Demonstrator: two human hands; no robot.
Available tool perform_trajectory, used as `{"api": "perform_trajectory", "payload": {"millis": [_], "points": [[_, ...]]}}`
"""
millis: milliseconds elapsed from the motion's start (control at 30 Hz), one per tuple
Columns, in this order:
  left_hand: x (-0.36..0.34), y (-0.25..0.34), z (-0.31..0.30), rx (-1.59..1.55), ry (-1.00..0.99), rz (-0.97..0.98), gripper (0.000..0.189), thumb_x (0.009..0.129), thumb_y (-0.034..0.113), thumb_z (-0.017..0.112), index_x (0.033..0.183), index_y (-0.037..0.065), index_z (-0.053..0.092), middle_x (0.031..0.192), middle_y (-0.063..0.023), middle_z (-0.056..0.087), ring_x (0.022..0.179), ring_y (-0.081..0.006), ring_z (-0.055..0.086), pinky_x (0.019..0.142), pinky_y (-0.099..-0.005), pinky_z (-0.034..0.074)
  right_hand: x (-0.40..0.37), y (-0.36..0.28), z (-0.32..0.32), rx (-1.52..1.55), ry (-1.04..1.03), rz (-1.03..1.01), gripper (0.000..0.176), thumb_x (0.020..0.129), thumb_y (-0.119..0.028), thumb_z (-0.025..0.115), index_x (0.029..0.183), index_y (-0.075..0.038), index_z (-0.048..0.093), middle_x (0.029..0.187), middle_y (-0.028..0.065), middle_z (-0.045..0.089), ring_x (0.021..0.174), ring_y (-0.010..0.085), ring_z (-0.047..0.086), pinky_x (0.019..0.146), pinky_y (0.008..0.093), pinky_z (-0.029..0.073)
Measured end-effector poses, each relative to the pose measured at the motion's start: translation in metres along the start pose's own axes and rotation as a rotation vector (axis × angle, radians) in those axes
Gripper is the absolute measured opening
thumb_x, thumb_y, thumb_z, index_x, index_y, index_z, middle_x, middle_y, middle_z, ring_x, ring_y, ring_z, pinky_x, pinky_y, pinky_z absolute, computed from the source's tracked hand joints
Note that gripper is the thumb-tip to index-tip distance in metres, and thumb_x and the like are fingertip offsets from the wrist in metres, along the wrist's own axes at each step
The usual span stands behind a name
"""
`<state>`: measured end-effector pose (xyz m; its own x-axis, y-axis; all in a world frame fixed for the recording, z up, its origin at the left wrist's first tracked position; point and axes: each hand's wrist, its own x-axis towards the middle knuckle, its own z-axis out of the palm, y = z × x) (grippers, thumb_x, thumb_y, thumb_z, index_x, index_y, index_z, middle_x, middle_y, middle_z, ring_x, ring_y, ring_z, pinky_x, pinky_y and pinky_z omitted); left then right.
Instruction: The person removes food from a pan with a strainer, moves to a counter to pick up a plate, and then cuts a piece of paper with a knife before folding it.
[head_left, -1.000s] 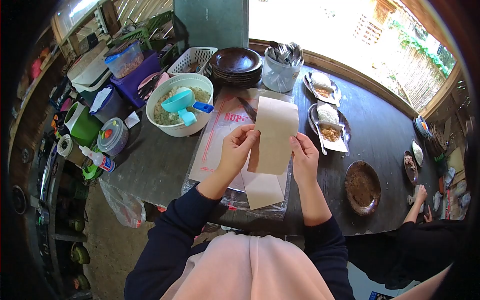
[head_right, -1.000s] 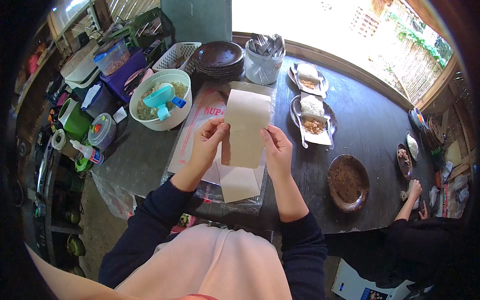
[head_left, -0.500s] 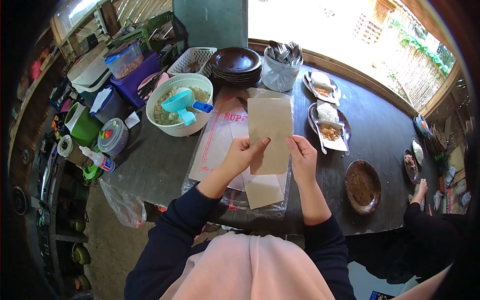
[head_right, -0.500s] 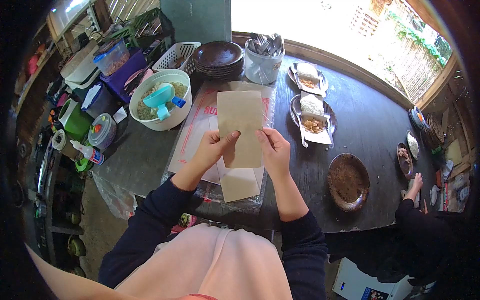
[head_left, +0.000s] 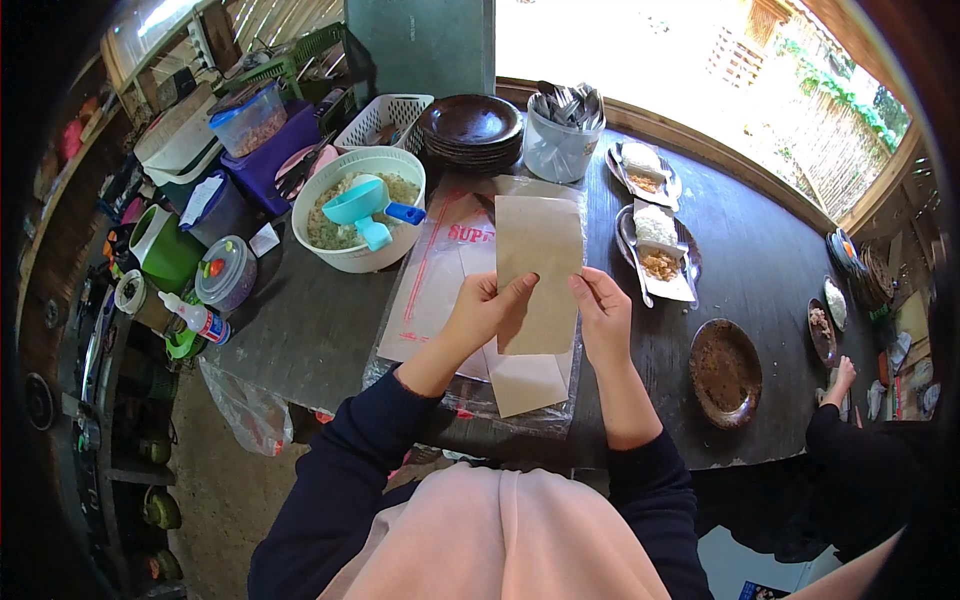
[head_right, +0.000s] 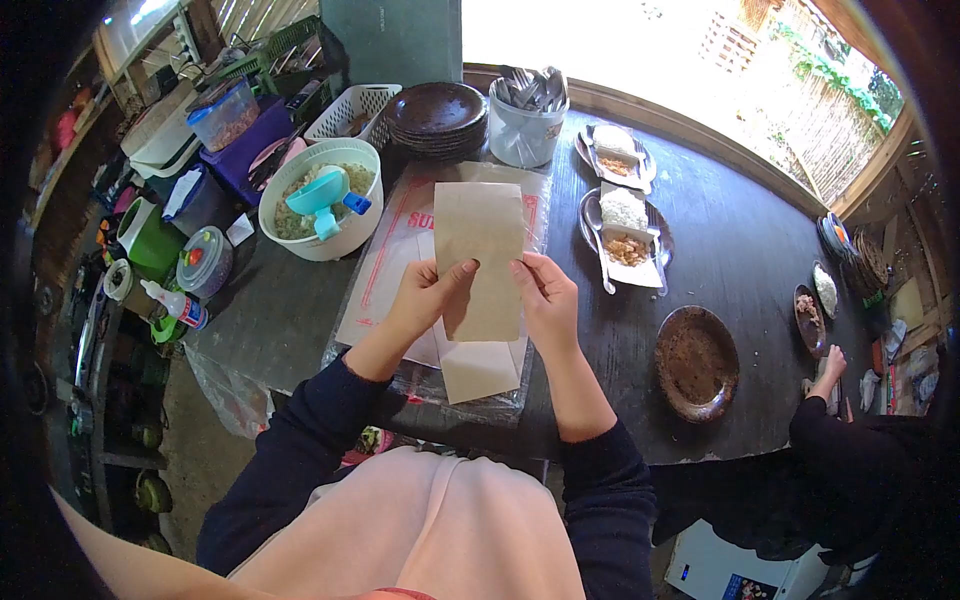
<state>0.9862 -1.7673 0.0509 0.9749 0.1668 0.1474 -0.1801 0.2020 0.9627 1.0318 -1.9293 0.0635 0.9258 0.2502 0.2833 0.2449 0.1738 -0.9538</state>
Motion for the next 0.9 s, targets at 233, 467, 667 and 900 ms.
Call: {"api": "perform_trajectory", "payload": {"millis": [233,467,667,900], "points": [[-0.004,-0.001,-0.003,0.1,-0.029,0.005,0.026,0.088,0.027,0.062,0.079,0.003,0.064,0.068,0.0048,0.057,0.06,-0.0019,0.048,0.052,-0.0201,0.037,-0.002,-0.007,0.001,0.081,-0.152,0.099,0.019,0.084,-0.005,0.063,0.102,0.002,0.06,0.089,0.0022,0.064,0.08,0.0052,0.057,0.07,0.0197,0.045],[-0.01,0.007,0.001,0.281,-0.102,0.128,0.026,0.09,0.021,0.059,0.075,0.0,0.062,0.06,0.0052,0.052,0.057,-0.0015,0.045,0.048,-0.0203,0.035,-0.002,-0.001,0.001,0.016,-0.218,0.136,0.022,0.08,-0.002,0.065,0.101,0.001,0.06,0.094,0.0034,0.064,0.083,0.0073,0.058,0.073,0.0216,0.046],[-0.013,0.011,0.007,0.247,-0.065,0.185,0.035,0.089,0.023,0.06,0.063,0.0,0.054,0.052,0.0013,0.048,0.048,-0.0044,0.042,0.042,-0.0236,0.032,0.0,0.001,-0.001,0.065,-0.219,0.172,0.02,0.079,-0.002,0.066,0.098,0.002,0.062,0.092,0.0037,0.065,0.082,0.0073,0.059,0.073,0.0218,0.047],[-0.019,0.013,0.007,0.366,-0.073,0.221,0.034,0.088,0.023,0.06,0.064,0.0,0.055,0.054,-0.0068,0.05,0.048,-0.0117,0.045,0.046,-0.0276,0.035,-0.006,-0.002,-0.004,-0.11,-0.218,0.101,0.017,0.079,-0.008,0.069,0.093,0.001,0.066,0.081,0.0015,0.066,0.073,0.0046,0.057,0.063,0.0208,0.047]]}}
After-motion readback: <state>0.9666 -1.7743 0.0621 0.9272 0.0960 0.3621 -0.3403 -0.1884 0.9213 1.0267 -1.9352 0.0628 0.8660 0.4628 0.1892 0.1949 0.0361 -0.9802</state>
